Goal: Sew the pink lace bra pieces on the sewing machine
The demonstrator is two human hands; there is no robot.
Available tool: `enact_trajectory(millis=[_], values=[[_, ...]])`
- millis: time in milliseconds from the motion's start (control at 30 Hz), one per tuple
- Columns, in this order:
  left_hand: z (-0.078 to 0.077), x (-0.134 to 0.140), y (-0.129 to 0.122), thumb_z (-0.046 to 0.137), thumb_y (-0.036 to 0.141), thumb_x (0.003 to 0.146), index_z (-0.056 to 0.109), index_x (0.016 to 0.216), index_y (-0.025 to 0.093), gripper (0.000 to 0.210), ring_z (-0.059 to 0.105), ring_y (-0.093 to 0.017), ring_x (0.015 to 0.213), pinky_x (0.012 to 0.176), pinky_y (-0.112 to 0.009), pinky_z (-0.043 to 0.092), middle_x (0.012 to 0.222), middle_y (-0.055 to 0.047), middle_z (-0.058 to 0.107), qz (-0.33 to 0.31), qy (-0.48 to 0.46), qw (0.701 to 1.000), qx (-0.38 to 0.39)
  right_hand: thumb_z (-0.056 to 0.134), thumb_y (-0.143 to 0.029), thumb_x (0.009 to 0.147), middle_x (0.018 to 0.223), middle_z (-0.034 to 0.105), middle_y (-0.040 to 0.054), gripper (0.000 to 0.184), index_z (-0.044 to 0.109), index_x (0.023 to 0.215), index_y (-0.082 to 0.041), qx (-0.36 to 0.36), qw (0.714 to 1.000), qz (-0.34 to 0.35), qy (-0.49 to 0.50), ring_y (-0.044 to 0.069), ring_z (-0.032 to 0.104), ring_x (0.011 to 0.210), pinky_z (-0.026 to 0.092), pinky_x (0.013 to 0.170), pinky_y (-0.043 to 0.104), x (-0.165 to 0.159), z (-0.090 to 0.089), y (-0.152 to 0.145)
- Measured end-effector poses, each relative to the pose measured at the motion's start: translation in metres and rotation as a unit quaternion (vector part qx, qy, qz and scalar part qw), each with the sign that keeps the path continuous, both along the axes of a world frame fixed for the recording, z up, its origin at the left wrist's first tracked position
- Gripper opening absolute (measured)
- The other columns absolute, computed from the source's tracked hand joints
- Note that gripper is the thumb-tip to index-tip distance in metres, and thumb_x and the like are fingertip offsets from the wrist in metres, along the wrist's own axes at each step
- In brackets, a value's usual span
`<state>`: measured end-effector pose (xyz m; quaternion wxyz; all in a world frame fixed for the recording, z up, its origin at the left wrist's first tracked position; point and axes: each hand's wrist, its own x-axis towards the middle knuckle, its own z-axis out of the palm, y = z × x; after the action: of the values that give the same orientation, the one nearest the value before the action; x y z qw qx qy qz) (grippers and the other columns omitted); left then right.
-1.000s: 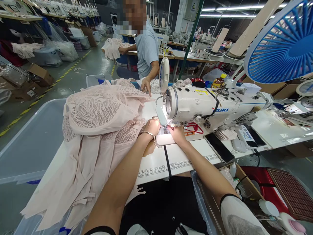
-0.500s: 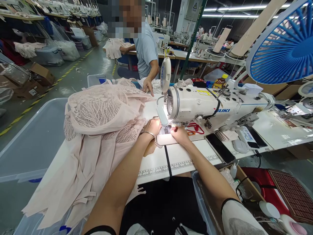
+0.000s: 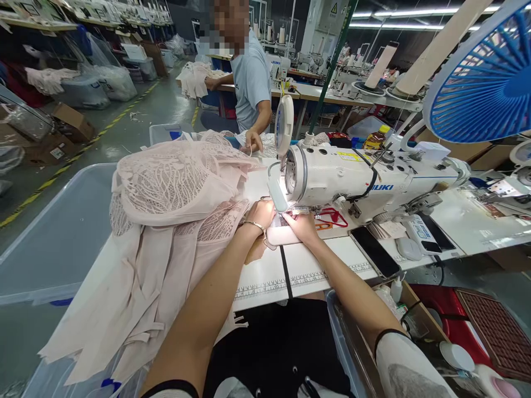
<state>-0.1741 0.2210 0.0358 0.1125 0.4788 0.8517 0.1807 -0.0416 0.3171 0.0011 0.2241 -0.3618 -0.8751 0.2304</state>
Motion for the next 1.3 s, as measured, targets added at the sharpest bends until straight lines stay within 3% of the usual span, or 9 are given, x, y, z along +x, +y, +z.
enact_trajectory(millis=[167,300,433,567,667,933,1133,1300], values=[[0.002,0.001,-0.001,0.058,0.022,0.094,0.073,0.111,0.016,0.023,0.071,-0.03,0.105,0.086,-0.032,0.055,0.113,-0.015,0.075,0.001,0.001,1.0,-0.004,0.057,-0.035,0.087,0.045,0.039,-0.0024,0.049,0.029,0.048,-0.026,0.007,1.0,-0.019,-0.001,0.017,0.047,0.056,0.042,0.064,0.03,0.0,-0.003,-0.001],[0.001,0.0,-0.001,0.058,0.022,0.094,0.073,0.112,0.015,0.024,0.072,-0.03,0.105,0.086,-0.033,0.055,0.113,-0.016,0.075,-0.001,0.003,1.0,-0.003,0.055,-0.029,0.086,0.047,0.042,-0.0011,0.044,0.033,0.048,-0.025,0.012,0.999,-0.035,-0.005,0.017,0.046,0.055,0.039,0.061,0.029,0.006,-0.004,0.0],[0.0,0.0,0.0,0.058,0.021,0.094,0.073,0.112,0.015,0.024,0.072,-0.03,0.105,0.086,-0.032,0.055,0.112,-0.015,0.075,-0.002,0.006,1.0,-0.003,0.055,-0.029,0.085,0.051,0.052,0.0017,0.036,0.047,0.051,-0.024,0.015,0.999,-0.042,-0.005,0.02,0.053,0.06,0.04,0.059,0.029,0.01,-0.004,0.0],[0.001,0.0,0.0,0.057,0.02,0.094,0.073,0.11,0.016,0.023,0.071,-0.029,0.105,0.086,-0.032,0.055,0.112,-0.014,0.075,-0.005,0.006,1.0,0.001,0.064,-0.041,0.086,0.073,0.07,0.0047,0.024,0.067,0.071,-0.023,0.019,1.0,-0.018,0.007,0.023,0.063,0.076,0.047,0.07,0.03,0.005,-0.001,-0.001],[0.002,0.001,0.0,0.056,0.02,0.094,0.073,0.109,0.016,0.023,0.071,-0.029,0.104,0.085,-0.032,0.055,0.113,-0.015,0.075,-0.005,0.003,1.0,0.003,0.065,-0.042,0.089,0.082,0.074,0.0055,0.021,0.073,0.081,-0.024,0.016,1.0,-0.009,0.007,0.024,0.066,0.086,0.049,0.077,0.032,-0.002,-0.001,-0.001],[0.0,0.0,0.0,0.055,0.019,0.093,0.073,0.109,0.016,0.024,0.071,-0.029,0.104,0.085,-0.033,0.054,0.11,-0.015,0.075,-0.001,0.002,1.0,0.007,0.064,-0.034,0.091,0.069,0.069,0.0079,0.03,0.069,0.065,-0.02,0.006,0.999,-0.023,-0.034,0.023,0.063,0.074,0.046,0.076,0.033,0.001,-0.003,-0.003],[-0.001,-0.001,0.0,0.055,0.02,0.094,0.073,0.111,0.017,0.025,0.072,-0.029,0.102,0.082,-0.031,0.054,0.11,-0.014,0.075,-0.001,0.012,1.0,-0.003,0.065,-0.025,0.089,0.078,0.072,0.0042,0.015,0.074,0.078,-0.021,-0.017,0.998,-0.012,-0.061,0.02,0.062,0.075,0.043,0.068,0.027,0.015,0.007,-0.003],[0.004,-0.001,-0.002,0.054,0.015,0.093,0.073,0.112,0.015,0.027,0.071,-0.029,0.103,0.083,-0.031,0.052,0.11,-0.015,0.075,-0.009,0.022,1.0,-0.011,0.062,-0.026,0.092,0.08,0.07,0.0069,0.017,0.074,0.081,-0.02,-0.015,0.996,-0.032,-0.086,0.023,0.062,0.08,0.042,0.068,0.029,0.016,0.008,-0.002]])
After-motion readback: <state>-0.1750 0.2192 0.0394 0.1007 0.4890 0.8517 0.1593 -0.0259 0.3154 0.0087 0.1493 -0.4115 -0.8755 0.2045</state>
